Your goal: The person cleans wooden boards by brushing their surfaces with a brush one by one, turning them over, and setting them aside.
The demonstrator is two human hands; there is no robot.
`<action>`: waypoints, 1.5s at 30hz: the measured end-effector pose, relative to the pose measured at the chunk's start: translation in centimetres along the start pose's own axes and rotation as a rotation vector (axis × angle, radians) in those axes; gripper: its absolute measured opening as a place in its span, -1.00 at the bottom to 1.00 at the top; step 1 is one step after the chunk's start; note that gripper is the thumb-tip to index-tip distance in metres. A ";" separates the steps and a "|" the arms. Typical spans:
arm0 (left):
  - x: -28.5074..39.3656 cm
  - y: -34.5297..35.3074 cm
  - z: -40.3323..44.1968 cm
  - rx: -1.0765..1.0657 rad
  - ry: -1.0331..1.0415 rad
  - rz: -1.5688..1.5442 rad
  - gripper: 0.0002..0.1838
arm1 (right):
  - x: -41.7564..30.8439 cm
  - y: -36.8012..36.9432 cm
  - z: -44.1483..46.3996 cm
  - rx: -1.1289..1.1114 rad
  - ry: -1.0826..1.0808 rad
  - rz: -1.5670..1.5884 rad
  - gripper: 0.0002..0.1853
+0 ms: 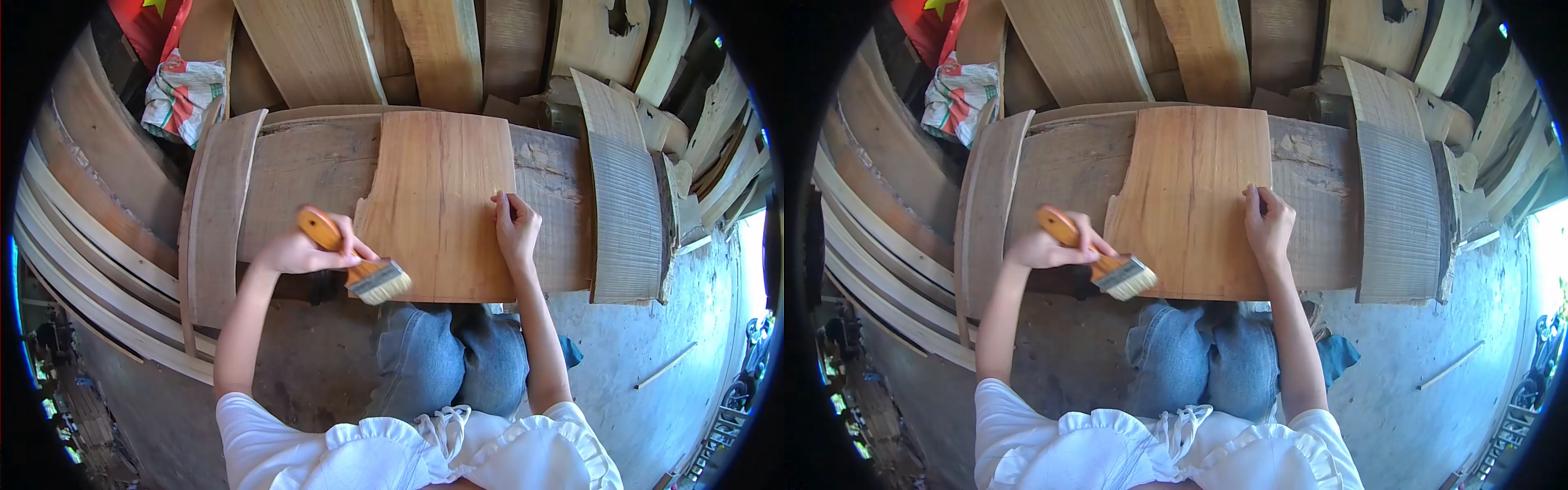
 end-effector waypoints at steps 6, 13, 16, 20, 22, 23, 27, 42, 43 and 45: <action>-3.0 -3.0 -0.1 0.432 -0.155 -0.050 -0.84 | -0.3 -0.3 0.0 0.038 -0.033 0.003 -0.81; -1.9 -7.2 -1.1 0.950 0.446 0.525 -0.87 | -0.2 -0.2 0.0 0.009 -0.020 0.020 -0.81; -0.6 -4.7 -2.5 0.524 0.230 0.274 -0.84 | 0.0 -0.1 -0.1 0.021 -0.031 0.040 -0.81; 1.4 -0.6 -3.1 -0.001 -0.058 0.159 -0.84 | 0.0 -0.1 -0.1 0.020 -0.022 0.043 -0.80; 0.5 0.1 -2.5 -0.117 -0.122 0.115 -0.84 | -0.2 -0.1 -0.1 0.022 -0.018 0.057 -0.80; -0.4 0.1 -2.0 -0.104 -0.127 0.106 -0.84 | -0.3 -0.2 -0.1 0.020 -0.017 0.070 -0.80; -0.7 -1.5 -0.2 0.019 -0.075 0.154 -0.85 | 0.0 -0.1 -0.1 0.017 -0.013 0.060 -0.80; 2.0 1.7 1.5 -0.144 0.049 0.052 -0.92 | 0.2 0.0 -0.1 0.000 0.006 0.114 -0.80; 1.7 2.3 1.7 -0.183 -0.015 0.028 -0.92 | 0.2 0.0 -0.1 0.013 -0.004 0.108 -0.80; 0.0 2.2 2.7 -0.095 -0.069 0.083 -0.89 | 0.3 0.0 -0.1 0.007 -0.001 0.103 -0.80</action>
Point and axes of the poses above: each hand's wrist, its own z-axis towards the middle knuckle, its own y-axis out of the palm, x = y × z, the point moved 3 cm from there along z, towards the middle knuckle, and after that the axes turned 9 degrees about x, right-handed, at the moved point
